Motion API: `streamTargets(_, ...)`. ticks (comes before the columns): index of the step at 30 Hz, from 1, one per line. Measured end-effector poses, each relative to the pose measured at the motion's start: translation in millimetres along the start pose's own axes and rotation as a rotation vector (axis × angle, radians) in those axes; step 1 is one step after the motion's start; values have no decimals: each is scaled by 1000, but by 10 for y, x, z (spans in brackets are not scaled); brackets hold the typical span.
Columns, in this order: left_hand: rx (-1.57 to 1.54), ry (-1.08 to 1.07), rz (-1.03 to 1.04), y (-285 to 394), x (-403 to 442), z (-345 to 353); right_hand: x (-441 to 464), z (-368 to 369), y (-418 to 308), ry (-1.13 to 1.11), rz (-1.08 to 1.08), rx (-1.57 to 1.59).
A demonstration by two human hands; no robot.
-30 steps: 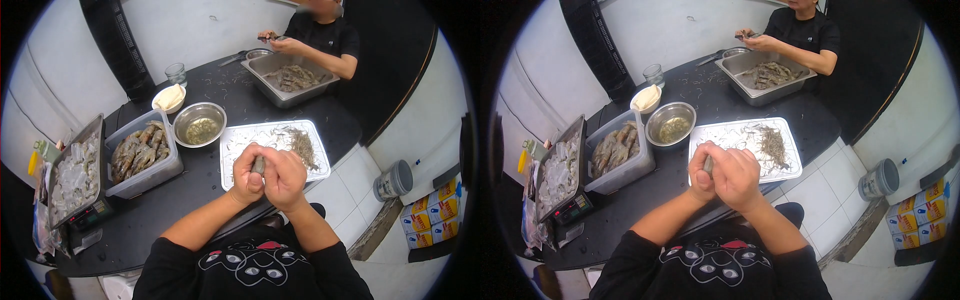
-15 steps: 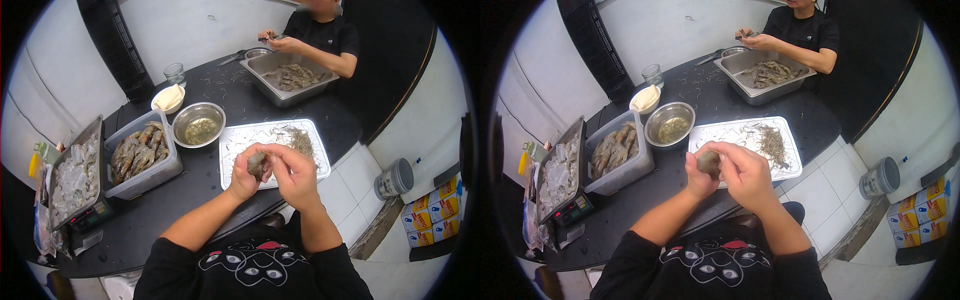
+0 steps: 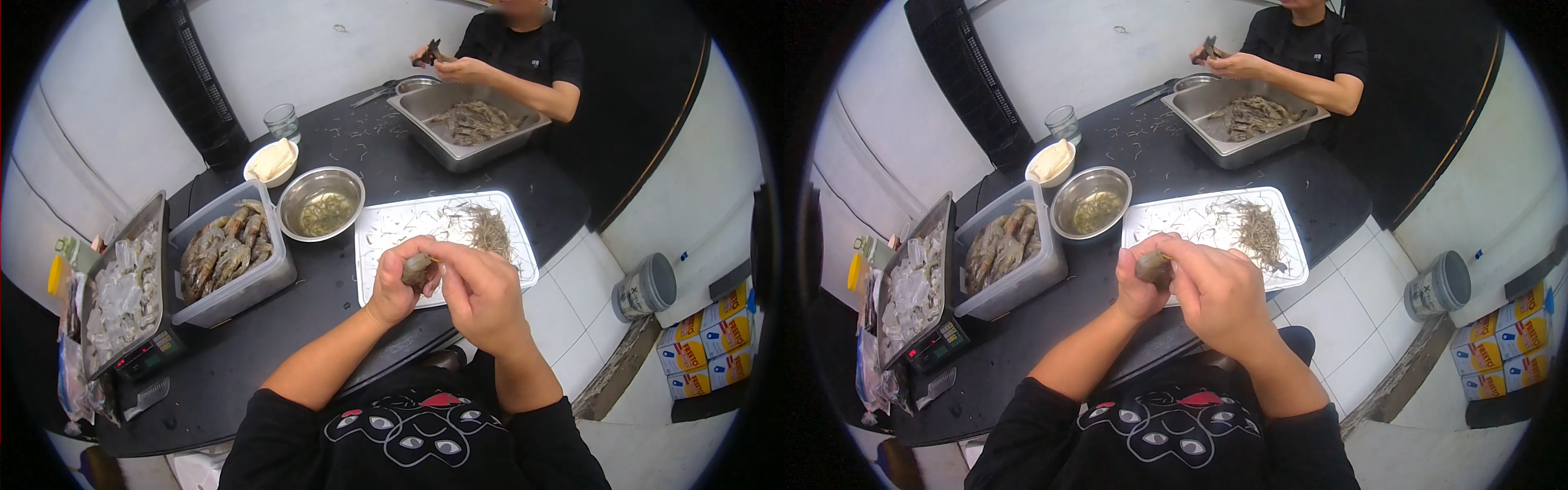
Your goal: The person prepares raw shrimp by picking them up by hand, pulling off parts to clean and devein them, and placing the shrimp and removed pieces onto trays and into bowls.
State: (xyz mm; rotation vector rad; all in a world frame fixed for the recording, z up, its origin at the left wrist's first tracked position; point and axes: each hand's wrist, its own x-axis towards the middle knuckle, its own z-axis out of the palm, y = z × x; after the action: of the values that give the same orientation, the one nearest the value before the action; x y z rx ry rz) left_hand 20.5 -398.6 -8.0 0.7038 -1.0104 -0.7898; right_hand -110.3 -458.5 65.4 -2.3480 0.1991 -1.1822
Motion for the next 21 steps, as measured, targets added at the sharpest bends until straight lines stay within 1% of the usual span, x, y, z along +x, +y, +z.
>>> streamTargets(3, -6, 34, -15, 34, -1, 54, -8, 26, 8, 30, -49, -80)
streamTargets(6, 33, 127, -27, 29, -16, 88, -21, 52, 18, 52, -131, -277)
streamTargets(9, 87, 124, -79, 43, -23, 65, -19, 108, 77, 125, -233, -368)
streamTargets(12, 78, 182, 16, 27, -7, 136, -15, 156, 115, 167, -261, -408)
streamTargets(15, 116, 245, -2, 19, -15, 170, 1, 215, 181, 217, -271, -371)
streamTargets(18, 73, 272, -16, 42, -15, 216, -2, 261, 214, 255, -276, -358)
streamTargets(21, 53, 377, -77, 86, 2, 301, 10, 293, 239, 277, -285, -373)
